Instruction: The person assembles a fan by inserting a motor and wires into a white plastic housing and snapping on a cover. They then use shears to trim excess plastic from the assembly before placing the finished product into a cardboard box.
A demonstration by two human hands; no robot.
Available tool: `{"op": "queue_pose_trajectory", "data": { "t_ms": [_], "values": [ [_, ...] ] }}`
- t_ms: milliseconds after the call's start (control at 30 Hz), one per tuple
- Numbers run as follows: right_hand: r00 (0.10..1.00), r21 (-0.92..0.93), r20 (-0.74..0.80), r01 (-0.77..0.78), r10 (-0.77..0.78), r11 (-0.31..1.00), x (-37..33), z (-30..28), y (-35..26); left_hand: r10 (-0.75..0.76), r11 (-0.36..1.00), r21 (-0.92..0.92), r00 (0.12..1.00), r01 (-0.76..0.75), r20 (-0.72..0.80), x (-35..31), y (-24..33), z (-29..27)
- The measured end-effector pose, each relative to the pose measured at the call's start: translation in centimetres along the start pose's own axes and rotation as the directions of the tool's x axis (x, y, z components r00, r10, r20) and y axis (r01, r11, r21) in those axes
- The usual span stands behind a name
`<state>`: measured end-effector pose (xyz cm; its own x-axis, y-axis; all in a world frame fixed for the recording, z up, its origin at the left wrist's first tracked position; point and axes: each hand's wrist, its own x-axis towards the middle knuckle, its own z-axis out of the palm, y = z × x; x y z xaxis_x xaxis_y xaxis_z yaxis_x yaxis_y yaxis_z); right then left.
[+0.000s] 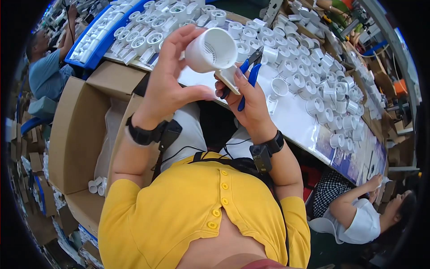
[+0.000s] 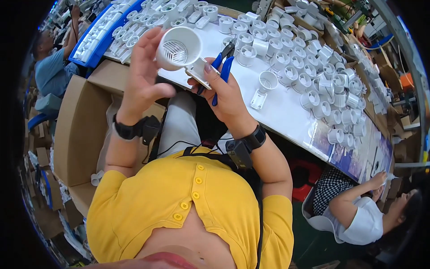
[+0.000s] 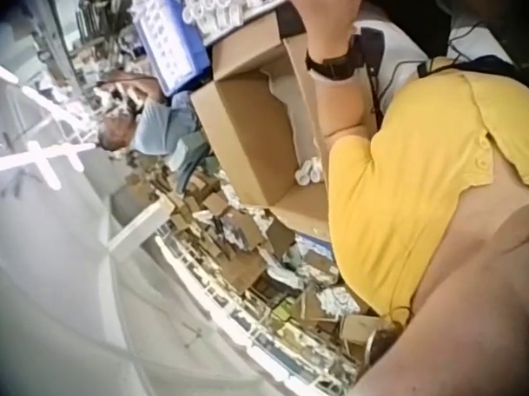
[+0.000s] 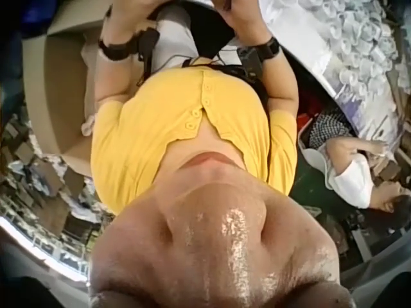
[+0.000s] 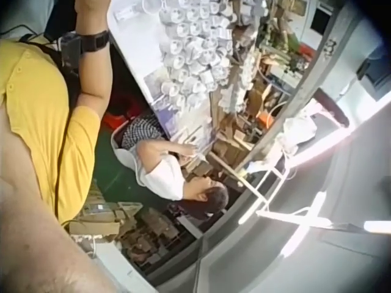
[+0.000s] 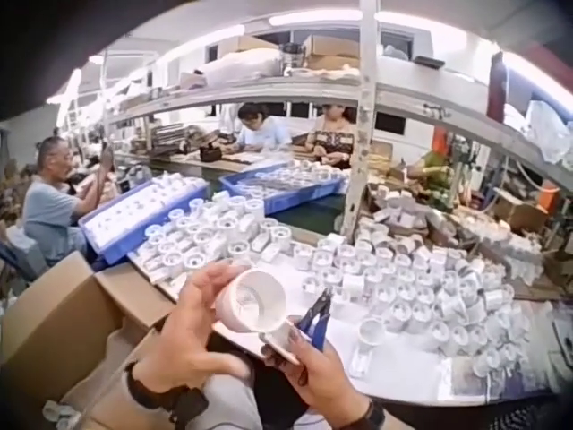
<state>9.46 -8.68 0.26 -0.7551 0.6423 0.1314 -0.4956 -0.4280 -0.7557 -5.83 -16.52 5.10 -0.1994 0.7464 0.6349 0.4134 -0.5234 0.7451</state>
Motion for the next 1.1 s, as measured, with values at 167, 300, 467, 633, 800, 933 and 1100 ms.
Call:
{"op": "queue_pose_trajectory", "data": {
  "t_ms": [167, 300, 467, 633, 800, 933, 1100],
  "values": [
    [0.996, -0.037, 0.013, 0.087, -0.087, 0.996, 0.0, -0.8, 1.5, -0.287, 0.592, -0.780, 0.957, 0.203, 0.032, 0.9, -1.3, 3.8],
    [0.981, -0.302, -0.112, 0.118, -0.158, 0.946, 0.4, 0.0, 1.9, -0.472, 0.577, -0.779, 0.879, 0.245, -0.073, 1.1, -1.2, 4.2],
    [0.937, -0.684, 0.050, 0.285, -0.346, 0.671, 0.1, -0.7, -1.6, -0.423, 0.620, -0.770, 0.891, 0.149, -0.168, 2.1, -2.1, 3.7],
    [0.812, -0.904, 0.414, 0.314, -0.411, -0.291, -0.6, -0.3, -7.4, -0.402, 0.646, -0.752, 0.896, 0.130, -0.190, 2.6, -2.7, 3.6],
    [0.873, -0.608, 0.436, 0.108, -0.217, -0.787, 0.7, 1.2, -9.8, -0.382, 0.766, -0.623, 0.891, 0.157, -0.245, 3.2, -3.2, 5.2],
    [0.918, -0.441, 0.393, 0.145, -0.045, -0.886, 1.8, 2.9, -10.2, -0.367, 0.781, -0.608, 0.892, 0.143, -0.263, 3.9, -3.7, 6.2],
    [0.956, -0.382, 0.249, 0.244, 0.155, -0.891, 2.3, 4.6, -11.4, -0.389, 0.758, -0.641, 0.874, 0.125, -0.290, 4.1, -4.0, 6.1]
  ]
}}
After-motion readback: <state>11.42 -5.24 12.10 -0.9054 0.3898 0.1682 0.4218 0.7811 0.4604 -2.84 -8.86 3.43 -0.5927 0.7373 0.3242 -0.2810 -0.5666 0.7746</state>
